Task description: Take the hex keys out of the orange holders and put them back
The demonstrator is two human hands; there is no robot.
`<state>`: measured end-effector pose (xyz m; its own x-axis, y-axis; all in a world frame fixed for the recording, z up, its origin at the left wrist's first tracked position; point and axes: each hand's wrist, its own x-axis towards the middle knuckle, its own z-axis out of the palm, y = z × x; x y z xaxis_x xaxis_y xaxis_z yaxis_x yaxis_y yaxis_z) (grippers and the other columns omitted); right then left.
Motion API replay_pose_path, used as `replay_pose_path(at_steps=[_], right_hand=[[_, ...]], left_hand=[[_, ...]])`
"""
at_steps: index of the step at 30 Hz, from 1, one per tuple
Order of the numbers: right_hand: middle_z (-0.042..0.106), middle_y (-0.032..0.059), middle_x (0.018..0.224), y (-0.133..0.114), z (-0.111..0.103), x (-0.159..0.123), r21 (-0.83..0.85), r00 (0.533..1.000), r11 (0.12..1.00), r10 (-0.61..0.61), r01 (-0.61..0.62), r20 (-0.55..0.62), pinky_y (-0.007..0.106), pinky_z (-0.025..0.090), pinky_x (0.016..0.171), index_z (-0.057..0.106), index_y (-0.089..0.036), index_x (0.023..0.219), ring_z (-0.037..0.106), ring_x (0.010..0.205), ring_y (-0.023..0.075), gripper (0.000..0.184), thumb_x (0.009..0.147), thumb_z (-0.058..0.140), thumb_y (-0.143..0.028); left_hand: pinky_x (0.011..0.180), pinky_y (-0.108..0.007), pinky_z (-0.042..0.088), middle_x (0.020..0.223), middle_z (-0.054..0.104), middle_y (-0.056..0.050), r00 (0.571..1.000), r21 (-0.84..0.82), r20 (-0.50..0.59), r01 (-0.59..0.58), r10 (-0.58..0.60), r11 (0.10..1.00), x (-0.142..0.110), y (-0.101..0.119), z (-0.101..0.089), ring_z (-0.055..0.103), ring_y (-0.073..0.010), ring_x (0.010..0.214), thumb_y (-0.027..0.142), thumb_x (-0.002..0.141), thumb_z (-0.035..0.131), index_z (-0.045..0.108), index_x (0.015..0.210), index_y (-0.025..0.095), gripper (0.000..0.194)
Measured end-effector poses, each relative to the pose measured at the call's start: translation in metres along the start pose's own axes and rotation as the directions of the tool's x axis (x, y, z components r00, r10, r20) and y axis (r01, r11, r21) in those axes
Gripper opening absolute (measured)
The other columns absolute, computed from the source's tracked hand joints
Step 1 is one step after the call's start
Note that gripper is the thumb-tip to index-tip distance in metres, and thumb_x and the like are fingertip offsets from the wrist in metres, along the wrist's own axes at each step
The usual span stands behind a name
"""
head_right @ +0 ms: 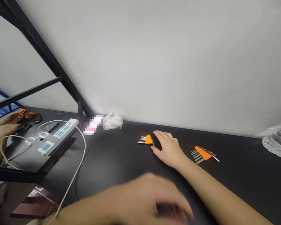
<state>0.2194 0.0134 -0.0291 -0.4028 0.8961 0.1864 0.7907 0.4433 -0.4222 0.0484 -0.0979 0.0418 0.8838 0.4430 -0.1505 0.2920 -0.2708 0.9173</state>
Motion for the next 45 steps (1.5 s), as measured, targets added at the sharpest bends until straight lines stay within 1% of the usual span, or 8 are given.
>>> replay_pose_path(at_steps=[2,5,6,11,26,33,37,45], right_hand=[[0.056,0.0094,0.150,0.001,0.000,0.000,-0.031,0.997,0.997,-0.070,0.070,0.026,0.055,0.047,0.098,0.053,-0.029,0.145,0.049,0.134,0.0359,0.054,0.092,0.056,-0.038],[0.056,0.0102,0.149,0.001,-0.002,-0.006,-0.041,0.993,0.993,-0.114,0.114,0.014,0.054,0.045,0.100,0.055,-0.028,0.144,0.047,0.136,0.0339,0.050,0.095,0.053,-0.036],[0.056,0.0104,0.149,0.001,-0.003,-0.007,-0.037,0.993,0.993,-0.113,0.114,0.012,0.054,0.045,0.100,0.056,-0.027,0.142,0.047,0.136,0.0335,0.049,0.094,0.053,-0.035],[0.058,0.0100,0.146,0.002,-0.007,-0.006,0.013,0.996,0.996,-0.094,0.094,0.007,0.054,0.044,0.100,0.064,-0.027,0.129,0.047,0.136,0.0334,0.039,0.091,0.054,-0.031],[0.073,0.0051,0.119,0.005,-0.015,-0.002,0.415,0.992,0.905,-0.118,0.092,0.038,0.044,0.049,0.095,0.054,-0.027,0.139,0.067,0.106,0.0243,0.048,0.091,0.054,-0.022],[0.075,-0.0001,0.085,0.004,-0.016,-0.009,0.409,0.997,0.912,0.023,0.011,-0.078,0.031,0.050,0.067,0.070,-0.026,0.098,0.068,0.072,0.0185,0.015,0.089,0.058,-0.025],[0.073,-0.0014,0.075,0.011,-0.020,-0.006,0.398,0.986,0.912,0.144,-0.097,-0.089,0.029,0.049,0.063,0.073,-0.025,0.089,0.066,0.064,0.0170,0.016,0.091,0.060,-0.034],[0.072,-0.0029,0.077,0.017,-0.018,-0.005,0.284,0.985,0.950,0.157,-0.133,-0.065,0.030,0.047,0.066,0.067,-0.026,0.121,0.064,0.065,0.0170,0.030,0.095,0.056,-0.037]], left_hand=[[0.106,-0.053,0.048,0.153,0.043,-0.010,0.953,0.086,-0.285,0.134,-0.105,0.987,0.008,-0.017,-0.048,0.044,-0.0315,0.139,0.044,0.100,0.044,0.039,0.154,0.035,0.054],[0.111,-0.058,0.038,0.150,0.045,-0.014,0.711,0.331,-0.696,0.448,-0.106,0.831,0.016,-0.047,-0.094,0.040,-0.0381,0.137,0.042,0.086,0.067,0.040,0.153,0.026,0.074],[0.108,-0.056,0.040,0.145,0.049,-0.014,0.684,0.388,-0.724,0.510,-0.088,0.768,0.018,-0.056,-0.101,0.044,-0.0377,0.132,0.044,0.082,0.072,0.046,0.148,0.024,0.074],[0.096,-0.044,0.044,0.121,0.063,-0.007,0.732,0.470,-0.679,0.496,-0.060,0.730,0.025,-0.075,-0.101,0.055,-0.0275,0.111,0.039,0.083,0.073,0.066,0.119,0.027,0.039],[0.076,-0.028,0.044,0.084,0.067,0.002,0.819,0.294,-0.574,0.235,-0.026,0.927,0.021,-0.058,-0.102,0.057,-0.0134,0.075,0.040,0.084,0.076,0.069,0.106,0.024,0.028],[0.063,-0.024,0.040,0.077,0.059,0.003,0.763,0.201,-0.640,0.278,-0.089,0.939,0.019,-0.057,-0.098,0.050,-0.0113,0.068,0.039,0.079,0.076,0.065,0.094,0.021,0.026],[0.062,-0.024,0.038,0.076,0.060,0.002,0.744,0.262,-0.661,0.350,-0.097,0.899,0.016,-0.057,-0.100,0.052,-0.0125,0.069,0.039,0.081,0.073,0.067,0.092,0.021,0.023],[0.066,-0.024,0.043,0.084,0.063,0.002,0.698,0.199,-0.704,0.369,-0.130,0.908,0.015,-0.066,-0.106,0.055,-0.0132,0.071,0.037,0.077,0.077,0.065,0.098,0.022,0.028]])
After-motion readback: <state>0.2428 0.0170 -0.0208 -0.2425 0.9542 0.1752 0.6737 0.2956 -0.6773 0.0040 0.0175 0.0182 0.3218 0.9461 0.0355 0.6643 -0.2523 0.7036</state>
